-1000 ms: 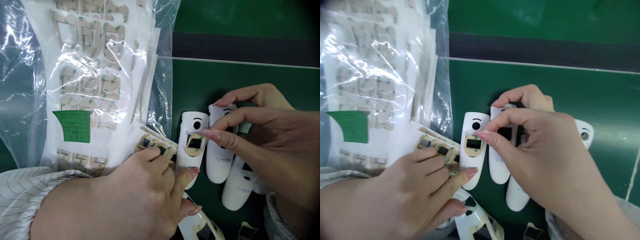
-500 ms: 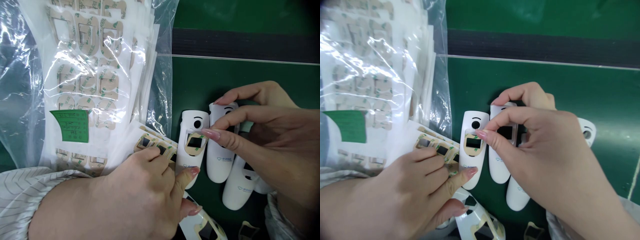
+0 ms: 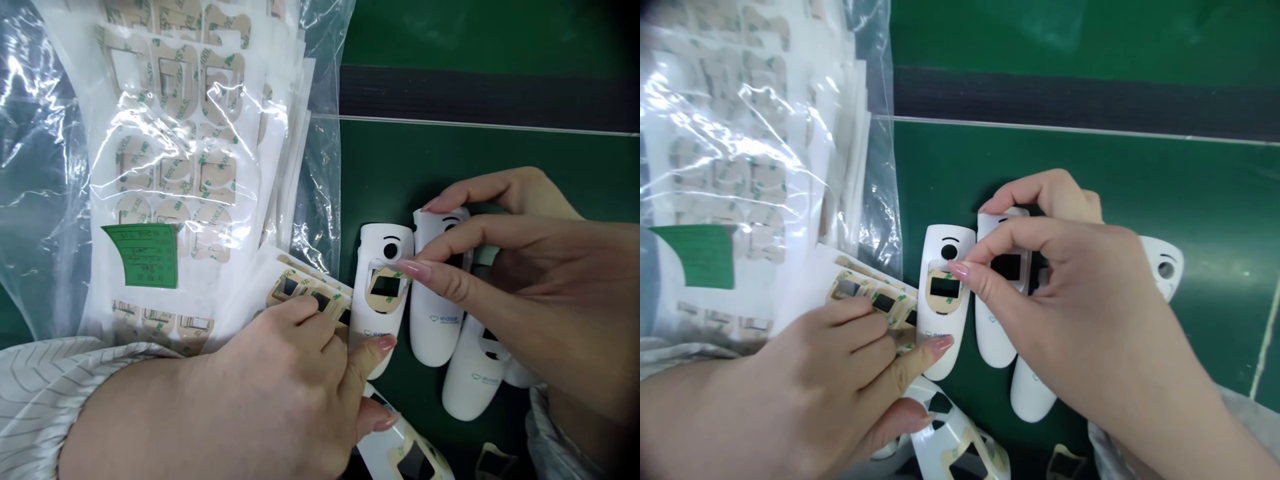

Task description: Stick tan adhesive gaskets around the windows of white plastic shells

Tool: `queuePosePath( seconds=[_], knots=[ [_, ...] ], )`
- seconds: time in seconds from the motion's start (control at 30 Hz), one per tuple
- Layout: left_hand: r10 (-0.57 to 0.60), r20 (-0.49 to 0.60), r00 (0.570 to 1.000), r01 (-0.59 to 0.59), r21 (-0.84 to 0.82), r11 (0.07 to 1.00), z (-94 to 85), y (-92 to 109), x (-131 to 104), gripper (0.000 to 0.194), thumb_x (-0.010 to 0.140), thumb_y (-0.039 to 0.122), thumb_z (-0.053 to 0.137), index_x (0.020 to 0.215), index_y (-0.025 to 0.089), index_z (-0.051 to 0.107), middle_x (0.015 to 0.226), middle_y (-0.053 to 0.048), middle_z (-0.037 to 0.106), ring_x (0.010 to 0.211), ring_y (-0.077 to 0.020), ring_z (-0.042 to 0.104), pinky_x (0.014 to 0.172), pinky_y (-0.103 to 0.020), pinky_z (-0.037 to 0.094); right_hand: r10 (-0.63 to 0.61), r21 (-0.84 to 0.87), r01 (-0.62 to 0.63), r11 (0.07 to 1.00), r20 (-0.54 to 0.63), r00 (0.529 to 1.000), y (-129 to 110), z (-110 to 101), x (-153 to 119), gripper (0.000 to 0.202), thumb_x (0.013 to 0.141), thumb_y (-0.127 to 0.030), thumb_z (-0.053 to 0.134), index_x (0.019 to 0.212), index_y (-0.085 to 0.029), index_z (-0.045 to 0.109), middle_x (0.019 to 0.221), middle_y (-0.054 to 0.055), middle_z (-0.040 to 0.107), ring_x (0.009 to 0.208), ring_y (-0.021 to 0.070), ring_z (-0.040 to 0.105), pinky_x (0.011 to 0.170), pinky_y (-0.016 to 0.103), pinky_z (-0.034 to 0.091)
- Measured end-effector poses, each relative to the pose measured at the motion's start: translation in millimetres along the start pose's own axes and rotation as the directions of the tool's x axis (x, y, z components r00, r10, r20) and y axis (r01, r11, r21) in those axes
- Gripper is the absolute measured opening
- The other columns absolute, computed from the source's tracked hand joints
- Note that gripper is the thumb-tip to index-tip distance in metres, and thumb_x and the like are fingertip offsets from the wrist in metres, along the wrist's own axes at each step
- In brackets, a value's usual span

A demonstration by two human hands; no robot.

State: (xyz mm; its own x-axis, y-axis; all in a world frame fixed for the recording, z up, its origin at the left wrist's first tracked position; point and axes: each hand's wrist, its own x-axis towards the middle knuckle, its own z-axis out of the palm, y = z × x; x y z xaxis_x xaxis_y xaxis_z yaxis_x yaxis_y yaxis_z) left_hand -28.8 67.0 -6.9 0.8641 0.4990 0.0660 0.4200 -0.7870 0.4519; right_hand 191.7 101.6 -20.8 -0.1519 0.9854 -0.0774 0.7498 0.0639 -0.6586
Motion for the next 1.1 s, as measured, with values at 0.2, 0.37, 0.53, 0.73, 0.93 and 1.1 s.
queuePosePath(
  seconds=[0.2,0.37,0.53,0.73,0.93,1.1],
  knots=[
    [0.010,0.007,1.000,-0.010,0.024,1.000,0.9,0.2,-1.6,0.040,0.099,0.032,0.047,0.122,0.002,0.062,0.076,-0.007,0.067,0.064,-0.0191,0.056,0.058,-0.037,0.047,-0.059,-0.051,0.060,0.997,0.021,0.998,-1.3,-2.0,2.1,0.013,0.078,-0.048,0.071,0.081,-0.036,0.067,0.109,-0.005,0.061,0.086,0.0193,0.061,0.039,0.024,0.035],
    [0.014,0.009,1.000,-0.014,0.047,0.999,2.0,0.8,-1.2,0.041,0.099,0.034,0.048,0.123,0.004,0.062,0.082,-0.006,0.068,0.071,-0.0195,0.057,0.062,-0.037,0.046,-0.072,-0.064,0.073,0.995,0.015,0.997,-2.2,-3.2,0.9,0.013,0.078,-0.048,0.072,0.081,-0.036,0.068,0.107,-0.004,0.062,0.084,0.0192,0.060,0.035,0.020,0.033],
    [-0.047,-0.031,0.998,0.047,0.008,0.999,-0.5,-0.4,3.5,0.032,0.101,0.033,0.045,0.107,0.014,0.070,0.088,0.000,0.065,0.081,-0.0170,0.055,0.074,-0.034,0.046,-0.038,-0.052,0.038,0.998,0.017,0.999,-5.8,-3.9,1.9,0.012,0.077,-0.046,0.073,0.077,-0.035,0.069,0.106,-0.005,0.062,0.086,0.0195,0.061,0.040,0.025,0.038],
    [-0.001,-0.025,1.000,0.003,0.087,0.996,-4.6,-2.0,4.1,0.031,0.102,0.031,0.044,0.114,0.014,0.066,0.137,-0.003,0.058,0.107,-0.0175,0.055,0.092,-0.034,0.042,0.026,0.002,-0.026,1.000,0.045,0.999,-10.2,-4.2,6.9,0.012,0.075,-0.043,0.073,0.070,-0.033,0.071,0.102,0.001,0.061,0.081,0.0201,0.060,0.045,0.028,0.041],
    [0.020,-0.004,1.000,-0.020,0.122,0.992,-2.5,0.4,3.0,0.034,0.102,0.033,0.044,0.115,0.011,0.067,0.140,-0.009,0.055,0.115,-0.0216,0.056,0.099,-0.037,0.037,0.042,0.010,-0.042,0.999,0.040,0.998,-12.0,-4.8,7.8,0.015,0.075,-0.044,0.070,0.066,-0.033,0.071,0.101,0.002,0.062,0.090,0.0243,0.060,0.050,0.031,0.042],
    [0.015,-0.005,1.000,-0.014,0.122,0.992,-0.8,-0.8,2.4,0.035,0.102,0.035,0.044,0.115,0.012,0.067,0.137,-0.008,0.058,0.118,-0.0210,0.055,0.100,-0.036,0.037,0.033,0.008,-0.034,0.999,0.025,0.999,-12.5,-3.9,7.9,0.011,0.073,-0.040,0.073,0.066,-0.032,0.072,0.099,0.002,0.063,0.084,0.0217,0.059,0.043,0.025,0.036]
  ],
)
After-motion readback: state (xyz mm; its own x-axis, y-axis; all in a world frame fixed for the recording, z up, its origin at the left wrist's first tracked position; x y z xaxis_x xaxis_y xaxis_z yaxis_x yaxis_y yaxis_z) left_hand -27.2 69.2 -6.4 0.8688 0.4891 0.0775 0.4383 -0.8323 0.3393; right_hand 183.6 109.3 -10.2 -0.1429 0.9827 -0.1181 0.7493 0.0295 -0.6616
